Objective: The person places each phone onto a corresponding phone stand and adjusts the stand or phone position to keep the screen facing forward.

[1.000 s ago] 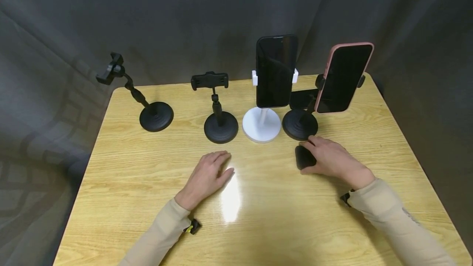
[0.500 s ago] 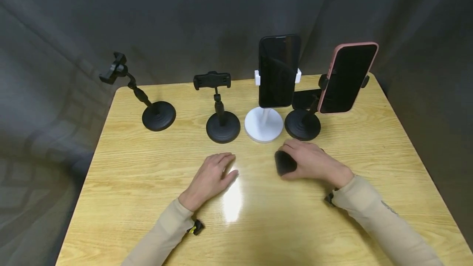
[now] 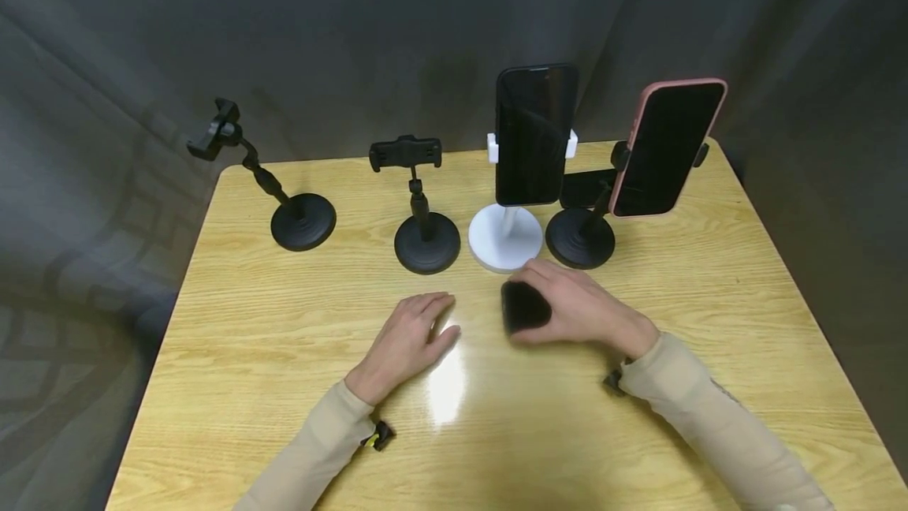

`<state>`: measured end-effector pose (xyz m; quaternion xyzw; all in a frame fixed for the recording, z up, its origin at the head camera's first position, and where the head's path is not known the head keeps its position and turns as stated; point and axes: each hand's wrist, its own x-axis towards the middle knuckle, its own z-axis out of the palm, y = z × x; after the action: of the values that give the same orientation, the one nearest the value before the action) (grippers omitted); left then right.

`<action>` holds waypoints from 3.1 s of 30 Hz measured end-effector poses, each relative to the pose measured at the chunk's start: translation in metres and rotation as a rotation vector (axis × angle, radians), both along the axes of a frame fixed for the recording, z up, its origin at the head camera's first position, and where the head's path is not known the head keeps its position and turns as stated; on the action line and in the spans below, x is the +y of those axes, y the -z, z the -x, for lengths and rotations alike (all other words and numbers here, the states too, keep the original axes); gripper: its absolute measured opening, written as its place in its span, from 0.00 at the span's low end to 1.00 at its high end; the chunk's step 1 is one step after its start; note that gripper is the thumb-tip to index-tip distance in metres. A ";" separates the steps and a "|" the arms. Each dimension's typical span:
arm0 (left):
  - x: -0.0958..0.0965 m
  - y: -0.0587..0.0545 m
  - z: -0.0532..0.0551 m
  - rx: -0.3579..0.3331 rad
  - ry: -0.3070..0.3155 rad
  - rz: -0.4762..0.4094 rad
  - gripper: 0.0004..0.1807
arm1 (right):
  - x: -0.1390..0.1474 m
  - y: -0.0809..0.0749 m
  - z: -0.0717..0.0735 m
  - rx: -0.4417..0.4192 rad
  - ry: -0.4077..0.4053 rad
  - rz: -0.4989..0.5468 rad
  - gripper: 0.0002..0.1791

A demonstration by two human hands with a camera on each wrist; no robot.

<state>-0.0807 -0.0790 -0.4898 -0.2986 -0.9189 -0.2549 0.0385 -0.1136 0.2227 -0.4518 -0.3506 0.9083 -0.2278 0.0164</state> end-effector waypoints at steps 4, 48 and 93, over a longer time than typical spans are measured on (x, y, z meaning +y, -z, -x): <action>0.001 0.000 -0.001 -0.001 0.002 0.000 0.26 | -0.005 -0.003 -0.001 -0.021 -0.003 0.063 0.46; 0.021 -0.007 -0.002 0.482 0.184 -0.556 0.34 | -0.071 -0.023 -0.005 -0.300 -0.004 1.317 0.37; 0.045 -0.024 0.010 0.883 0.099 -0.728 0.14 | -0.081 -0.018 -0.010 -0.642 0.021 1.524 0.33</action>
<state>-0.0912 -0.0341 -0.4660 -0.3870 -0.6538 -0.4074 0.5067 -0.1040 0.1413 -0.4341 -0.1751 0.4590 -0.8705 0.0308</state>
